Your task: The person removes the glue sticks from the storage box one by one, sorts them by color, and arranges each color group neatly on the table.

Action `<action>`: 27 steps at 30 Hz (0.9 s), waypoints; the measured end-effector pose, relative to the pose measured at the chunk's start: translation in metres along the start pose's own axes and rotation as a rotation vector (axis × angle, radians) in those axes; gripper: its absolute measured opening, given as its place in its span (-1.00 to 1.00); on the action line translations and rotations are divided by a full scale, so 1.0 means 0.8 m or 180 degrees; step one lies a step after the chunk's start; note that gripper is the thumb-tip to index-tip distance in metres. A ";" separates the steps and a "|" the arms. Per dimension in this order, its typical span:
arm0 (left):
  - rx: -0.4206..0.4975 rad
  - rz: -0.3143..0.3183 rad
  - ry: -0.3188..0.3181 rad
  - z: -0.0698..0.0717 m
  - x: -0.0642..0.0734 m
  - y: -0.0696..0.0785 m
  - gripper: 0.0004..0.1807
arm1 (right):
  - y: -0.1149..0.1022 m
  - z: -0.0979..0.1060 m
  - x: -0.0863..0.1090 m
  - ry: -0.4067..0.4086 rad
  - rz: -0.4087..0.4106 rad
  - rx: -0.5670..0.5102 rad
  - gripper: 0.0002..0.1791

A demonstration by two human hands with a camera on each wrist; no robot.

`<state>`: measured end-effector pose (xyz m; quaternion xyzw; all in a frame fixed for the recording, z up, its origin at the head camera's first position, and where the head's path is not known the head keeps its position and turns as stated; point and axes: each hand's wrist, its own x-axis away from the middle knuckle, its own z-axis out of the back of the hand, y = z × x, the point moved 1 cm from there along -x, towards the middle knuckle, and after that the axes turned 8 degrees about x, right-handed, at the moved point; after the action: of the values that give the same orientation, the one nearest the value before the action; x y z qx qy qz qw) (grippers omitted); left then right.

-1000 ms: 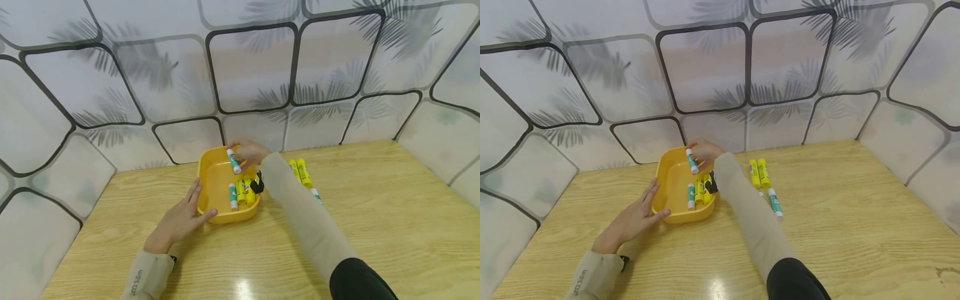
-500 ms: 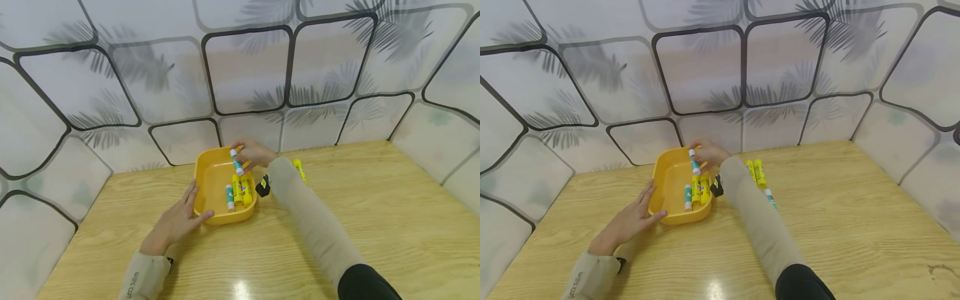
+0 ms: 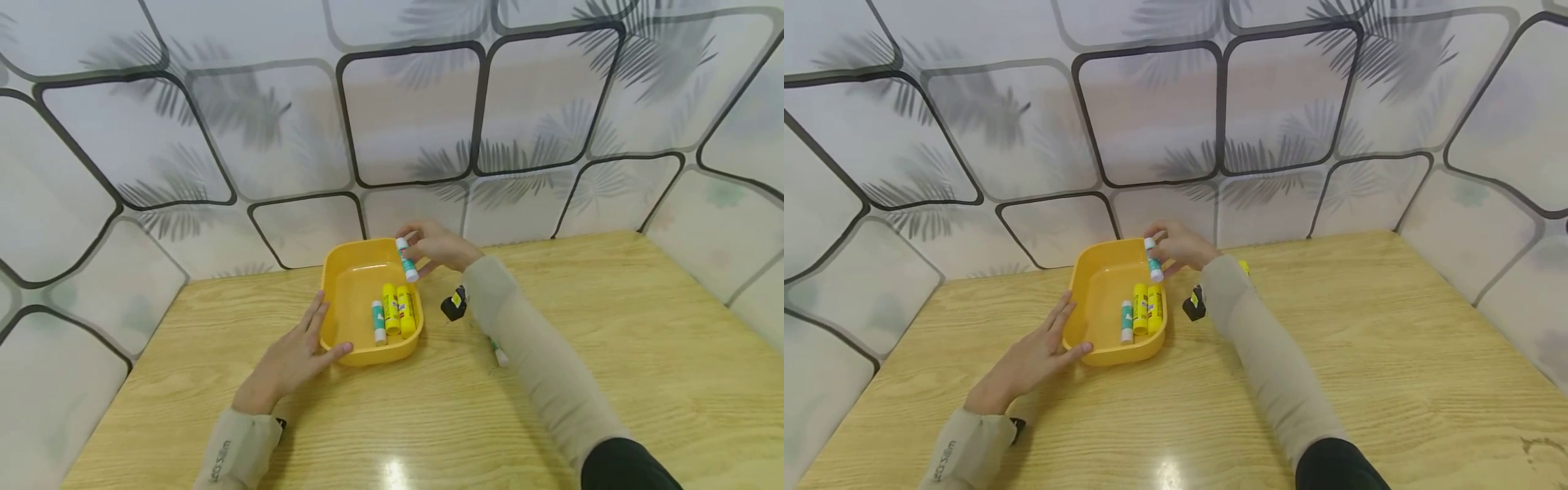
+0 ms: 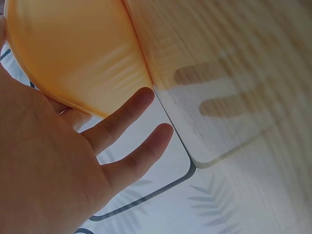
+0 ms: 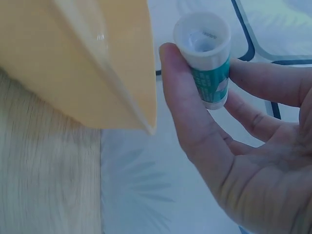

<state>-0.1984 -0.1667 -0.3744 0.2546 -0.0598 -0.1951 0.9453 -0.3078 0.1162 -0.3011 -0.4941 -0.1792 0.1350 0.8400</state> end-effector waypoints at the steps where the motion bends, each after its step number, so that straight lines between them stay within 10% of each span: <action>1: 0.0002 -0.0003 0.0005 0.000 0.000 0.000 0.05 | 0.000 0.001 0.002 0.0014 0.0010 0.0006 -0.45; 27: -0.0010 -0.0009 -0.0031 0.001 0.000 0.001 0.06 | 0.023 0.026 0.041 0.0110 0.0026 0.0220 -0.46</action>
<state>-0.1985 -0.1662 -0.3728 0.2523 -0.0636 -0.1977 0.9451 -0.2887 0.1545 -0.3021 -0.4677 -0.1578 0.1360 0.8590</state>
